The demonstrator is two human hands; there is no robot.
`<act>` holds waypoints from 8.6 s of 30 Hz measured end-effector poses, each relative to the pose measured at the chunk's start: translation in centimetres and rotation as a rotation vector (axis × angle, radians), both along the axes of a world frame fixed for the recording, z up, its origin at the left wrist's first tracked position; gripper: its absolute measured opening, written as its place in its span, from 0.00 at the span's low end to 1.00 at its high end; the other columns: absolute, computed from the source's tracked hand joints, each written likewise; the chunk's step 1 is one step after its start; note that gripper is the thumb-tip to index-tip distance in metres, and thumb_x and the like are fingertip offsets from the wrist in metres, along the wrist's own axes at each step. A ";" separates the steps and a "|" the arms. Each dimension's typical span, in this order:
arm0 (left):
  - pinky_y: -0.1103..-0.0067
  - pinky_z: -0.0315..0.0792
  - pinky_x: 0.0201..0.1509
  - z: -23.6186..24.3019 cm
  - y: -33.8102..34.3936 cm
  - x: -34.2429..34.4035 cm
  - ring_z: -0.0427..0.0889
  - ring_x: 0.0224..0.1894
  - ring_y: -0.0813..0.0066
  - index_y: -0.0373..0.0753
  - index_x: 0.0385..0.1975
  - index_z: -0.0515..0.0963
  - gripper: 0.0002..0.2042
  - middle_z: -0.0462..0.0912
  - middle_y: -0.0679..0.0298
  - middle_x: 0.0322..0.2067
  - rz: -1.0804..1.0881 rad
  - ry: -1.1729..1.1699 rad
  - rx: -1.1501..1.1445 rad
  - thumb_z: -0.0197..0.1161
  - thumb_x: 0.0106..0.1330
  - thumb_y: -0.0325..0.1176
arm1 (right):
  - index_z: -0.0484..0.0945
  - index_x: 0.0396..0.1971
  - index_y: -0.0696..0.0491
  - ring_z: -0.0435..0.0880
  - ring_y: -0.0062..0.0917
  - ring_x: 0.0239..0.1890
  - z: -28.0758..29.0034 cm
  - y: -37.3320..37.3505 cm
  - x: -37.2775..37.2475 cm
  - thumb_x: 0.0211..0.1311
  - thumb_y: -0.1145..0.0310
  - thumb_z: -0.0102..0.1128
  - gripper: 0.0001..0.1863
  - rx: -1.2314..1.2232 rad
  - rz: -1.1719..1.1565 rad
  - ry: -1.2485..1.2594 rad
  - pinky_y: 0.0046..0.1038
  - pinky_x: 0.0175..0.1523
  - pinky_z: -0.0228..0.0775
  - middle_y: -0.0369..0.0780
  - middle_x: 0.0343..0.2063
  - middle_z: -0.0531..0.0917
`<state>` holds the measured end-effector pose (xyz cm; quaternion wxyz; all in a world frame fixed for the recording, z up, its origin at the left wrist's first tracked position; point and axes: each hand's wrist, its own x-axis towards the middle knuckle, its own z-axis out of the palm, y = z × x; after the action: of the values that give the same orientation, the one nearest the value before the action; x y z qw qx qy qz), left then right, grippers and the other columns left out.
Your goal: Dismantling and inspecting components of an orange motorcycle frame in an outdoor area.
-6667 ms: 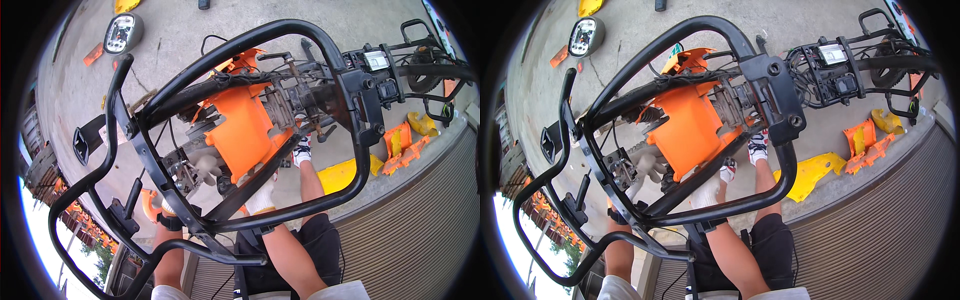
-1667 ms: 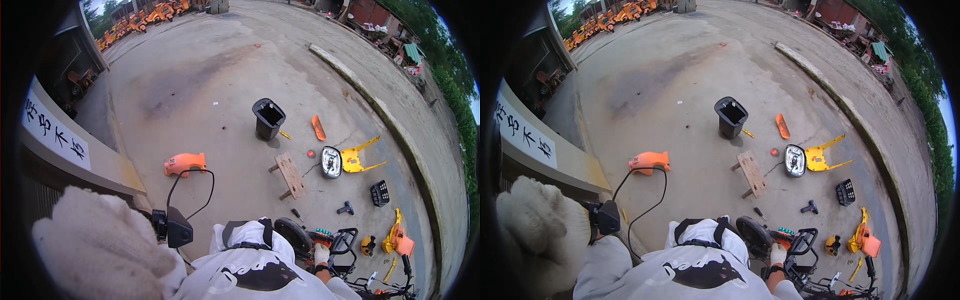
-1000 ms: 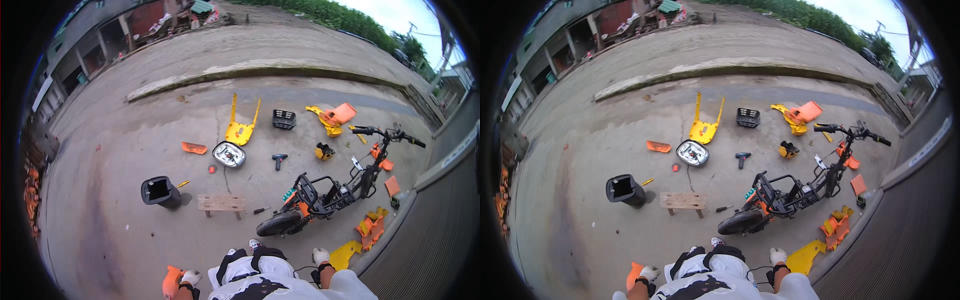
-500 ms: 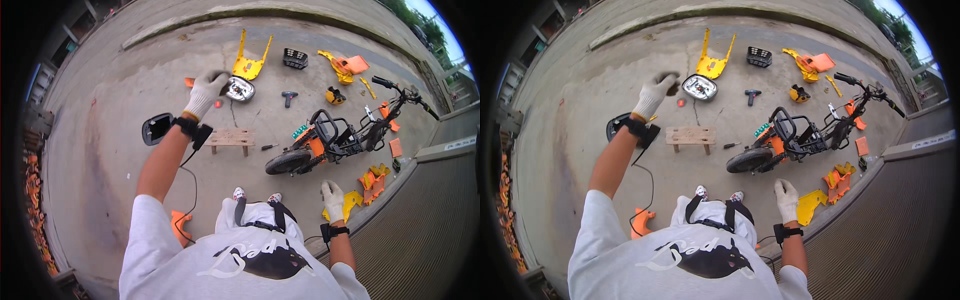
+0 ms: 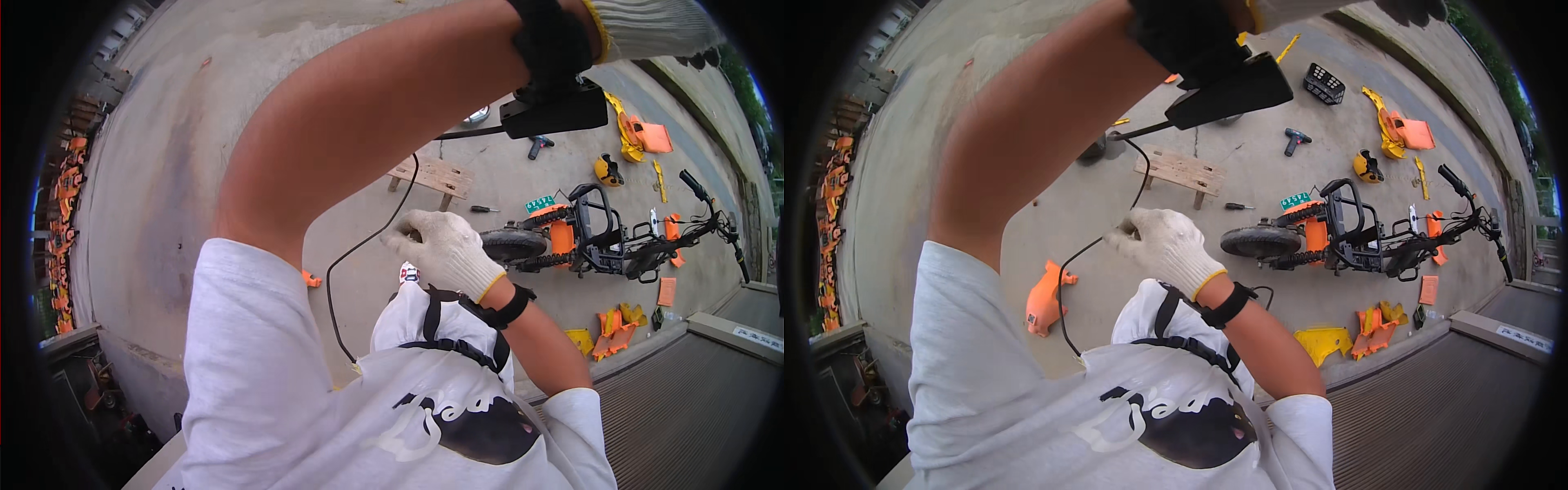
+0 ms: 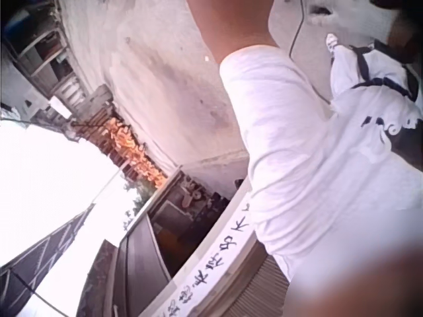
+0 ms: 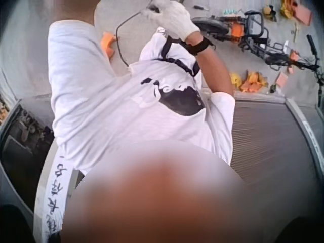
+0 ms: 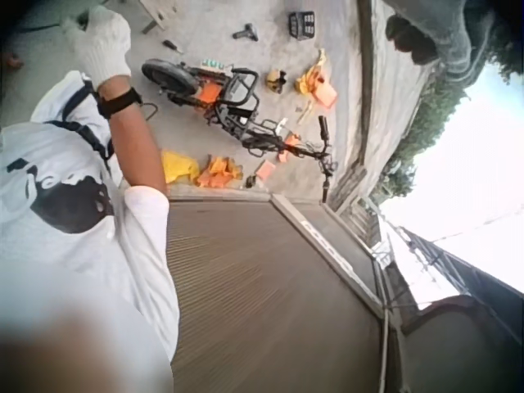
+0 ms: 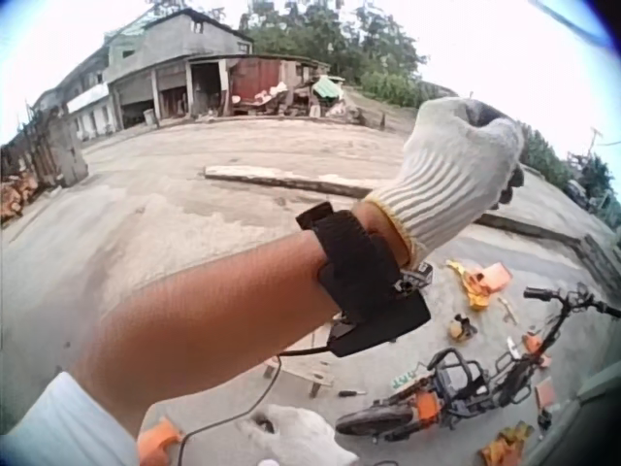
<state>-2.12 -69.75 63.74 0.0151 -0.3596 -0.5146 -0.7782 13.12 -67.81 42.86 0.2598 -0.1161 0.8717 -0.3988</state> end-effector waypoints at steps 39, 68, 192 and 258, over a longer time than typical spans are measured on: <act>0.62 0.78 0.48 -44.2 -26.0 11.3 0.83 0.44 0.46 0.42 0.40 0.85 0.15 0.86 0.49 0.36 0.057 -0.430 -1.682 0.56 0.61 0.41 | 0.83 0.47 0.54 0.82 0.46 0.52 -21.1 30.5 20.3 0.63 0.54 0.54 0.22 0.321 -1.155 0.038 0.39 0.59 0.71 0.50 0.46 0.85; 0.75 0.77 0.37 -41.2 4.4 12.4 0.85 0.28 0.72 0.35 0.41 0.84 0.15 0.86 0.58 0.26 0.457 -1.038 -0.712 0.57 0.67 0.38 | 0.77 0.53 0.62 0.80 0.21 0.22 -22.2 32.6 31.2 0.72 0.63 0.54 0.19 -0.093 -1.453 -0.206 0.24 0.27 0.75 0.40 0.29 0.84; 0.73 0.78 0.35 -17.9 -8.9 3.0 0.83 0.27 0.64 0.37 0.34 0.83 0.12 0.84 0.57 0.26 -0.041 0.004 -1.534 0.61 0.62 0.39 | 0.78 0.53 0.63 0.83 0.17 0.37 -2.7 21.7 -0.3 0.66 0.67 0.62 0.19 -0.214 -0.580 -0.060 0.20 0.45 0.75 0.40 0.39 0.86; 0.82 0.71 0.30 -18.6 -15.3 9.9 0.76 0.25 0.83 0.35 0.23 0.82 0.12 0.80 0.70 0.21 -0.901 -1.134 -1.342 0.67 0.63 0.37 | 0.82 0.42 0.63 0.81 0.21 0.20 -22.1 33.9 19.3 0.69 0.58 0.56 0.20 0.142 -1.187 -0.420 0.24 0.23 0.74 0.40 0.26 0.84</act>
<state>7.78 -85.06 45.18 -0.7387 -0.0297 -0.5952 -0.3148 32.43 -33.87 20.79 0.1669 0.4855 0.7423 -0.4305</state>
